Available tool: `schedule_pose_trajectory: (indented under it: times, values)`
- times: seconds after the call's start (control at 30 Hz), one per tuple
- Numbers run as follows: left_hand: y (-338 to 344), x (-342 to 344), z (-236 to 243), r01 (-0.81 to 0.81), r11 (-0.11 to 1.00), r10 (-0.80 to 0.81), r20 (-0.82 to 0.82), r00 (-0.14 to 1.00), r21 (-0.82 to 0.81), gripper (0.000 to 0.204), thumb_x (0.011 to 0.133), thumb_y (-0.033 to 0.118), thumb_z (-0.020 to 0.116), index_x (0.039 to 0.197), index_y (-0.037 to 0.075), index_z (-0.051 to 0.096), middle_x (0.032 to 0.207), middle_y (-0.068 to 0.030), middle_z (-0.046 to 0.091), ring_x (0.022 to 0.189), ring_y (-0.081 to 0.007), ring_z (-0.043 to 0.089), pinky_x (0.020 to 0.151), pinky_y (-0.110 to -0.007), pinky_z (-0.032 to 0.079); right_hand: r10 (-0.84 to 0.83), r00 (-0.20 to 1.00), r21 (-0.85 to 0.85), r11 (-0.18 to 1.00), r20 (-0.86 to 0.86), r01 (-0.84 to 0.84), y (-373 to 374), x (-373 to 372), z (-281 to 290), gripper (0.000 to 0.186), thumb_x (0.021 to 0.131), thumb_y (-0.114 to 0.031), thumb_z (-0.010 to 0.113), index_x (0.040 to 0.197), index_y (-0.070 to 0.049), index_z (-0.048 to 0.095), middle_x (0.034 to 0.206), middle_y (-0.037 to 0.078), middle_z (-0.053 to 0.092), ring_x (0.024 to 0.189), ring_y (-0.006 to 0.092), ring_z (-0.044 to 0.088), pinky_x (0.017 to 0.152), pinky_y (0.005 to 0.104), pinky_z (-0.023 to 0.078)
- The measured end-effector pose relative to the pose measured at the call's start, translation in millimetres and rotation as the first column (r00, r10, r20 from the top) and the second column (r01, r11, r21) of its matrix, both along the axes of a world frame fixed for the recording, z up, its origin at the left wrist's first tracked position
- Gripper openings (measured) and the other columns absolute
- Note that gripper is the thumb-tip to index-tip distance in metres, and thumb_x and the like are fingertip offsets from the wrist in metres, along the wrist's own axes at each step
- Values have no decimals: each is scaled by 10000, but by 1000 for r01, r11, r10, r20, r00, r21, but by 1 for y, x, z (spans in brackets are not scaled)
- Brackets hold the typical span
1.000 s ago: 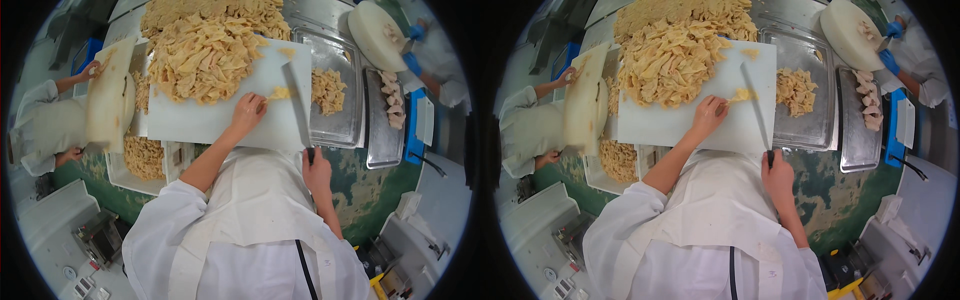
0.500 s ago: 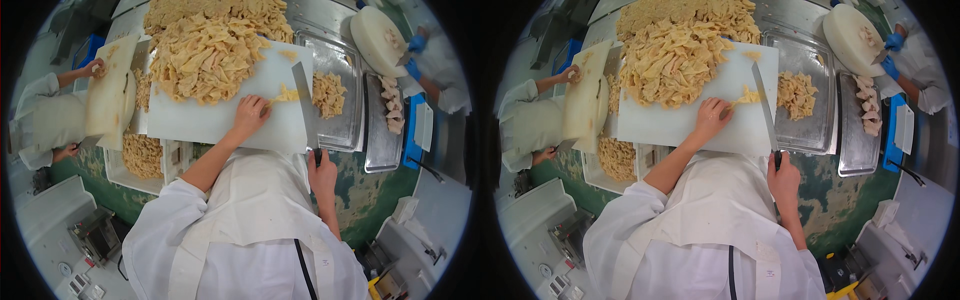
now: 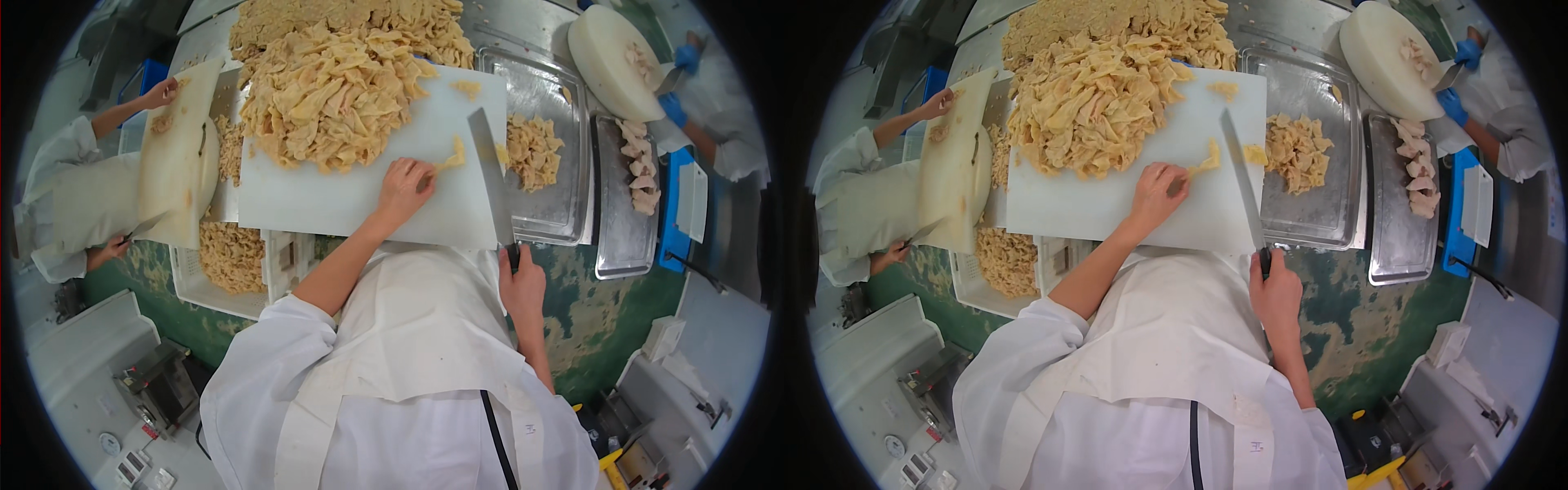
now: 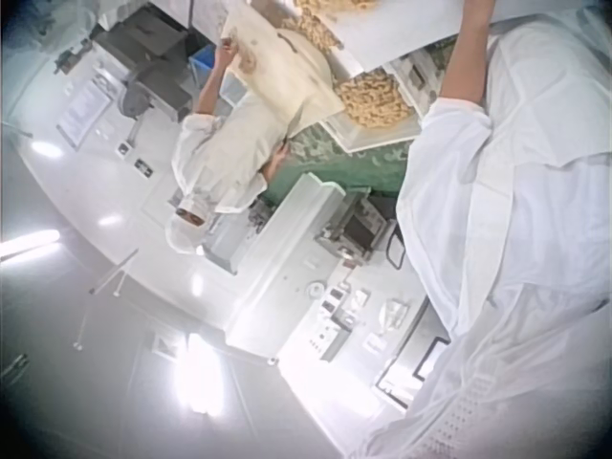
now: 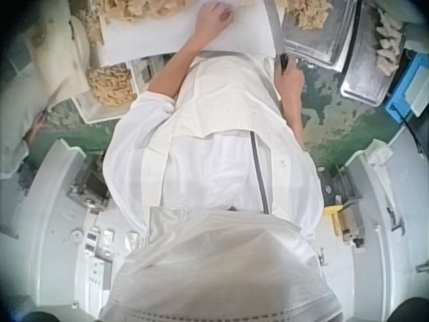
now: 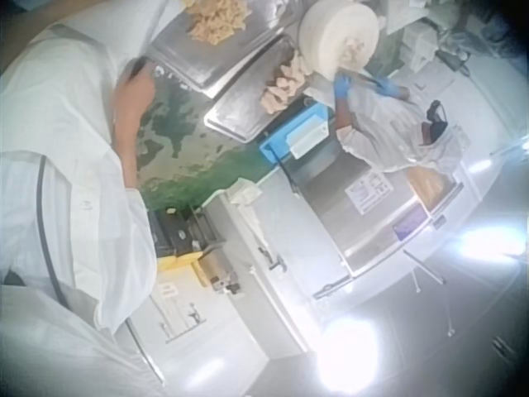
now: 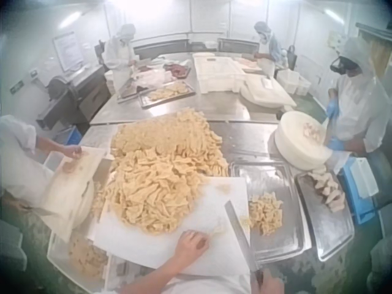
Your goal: The person picks up pieces of chicken skin from a large pile, places them on a cutting board, and cuts them into smaller pieces using a knife. They then slide the cut pieces onto a metal tray and repeat the process.
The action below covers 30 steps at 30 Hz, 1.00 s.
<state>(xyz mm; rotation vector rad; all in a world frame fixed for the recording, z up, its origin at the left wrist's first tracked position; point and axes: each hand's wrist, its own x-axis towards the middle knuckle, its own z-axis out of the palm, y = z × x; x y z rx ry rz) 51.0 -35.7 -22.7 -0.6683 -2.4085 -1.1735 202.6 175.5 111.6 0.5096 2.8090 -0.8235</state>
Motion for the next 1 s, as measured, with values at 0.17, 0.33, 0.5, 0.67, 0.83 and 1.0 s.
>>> schedule_pose_trajectory:
  times: [0.17,0.33,0.5,0.67,0.83,1.0]
  values:
    - [-8,4,5,-19,999,20,22,1000,-38,220,707,36,743,882,99,625,862,-38,621,821,-254,595,741,-380,462,72,995,-91,993,-66,-78,-11,-1,-3,232,949,-269,585,918,-40,557,636,211,615,620,449,610,564,521,463]
    - [-19,2,17,-27,994,28,7,1000,-103,207,718,41,740,882,87,623,869,-56,622,831,-267,602,749,-393,472,68,997,24,997,22,-68,9,10,-16,246,938,-272,598,867,-43,543,625,205,609,604,432,614,560,512,474]
    - [-37,-39,50,-204,962,185,-115,976,-182,184,765,-4,696,922,71,639,897,-87,649,855,-288,613,751,-368,497,189,981,-79,980,45,-185,-1,8,-2,254,940,-284,588,890,-36,567,627,219,612,618,444,617,585,524,484]
    - [-19,-102,67,-126,830,-8,-236,972,-544,152,802,67,665,953,82,673,910,-79,663,974,-268,608,922,-436,458,253,959,-151,961,131,-233,-8,-1,-23,265,945,-290,578,913,-27,576,655,239,622,644,458,620,605,538,482]
    - [-7,-139,52,12,359,-128,-37,991,-933,131,808,176,673,904,101,721,917,-55,685,1075,-234,592,1058,-506,353,-113,993,36,993,-23,114,24,-2,-25,308,956,-303,560,978,4,582,706,262,637,694,485,620,621,540,484]
    - [15,-132,43,297,825,-292,87,952,-481,135,823,236,694,874,112,714,884,-63,688,1039,-244,602,954,-465,419,-168,985,-54,985,-30,166,28,7,-24,322,958,-317,567,951,5,587,677,243,626,683,475,617,600,522,465]
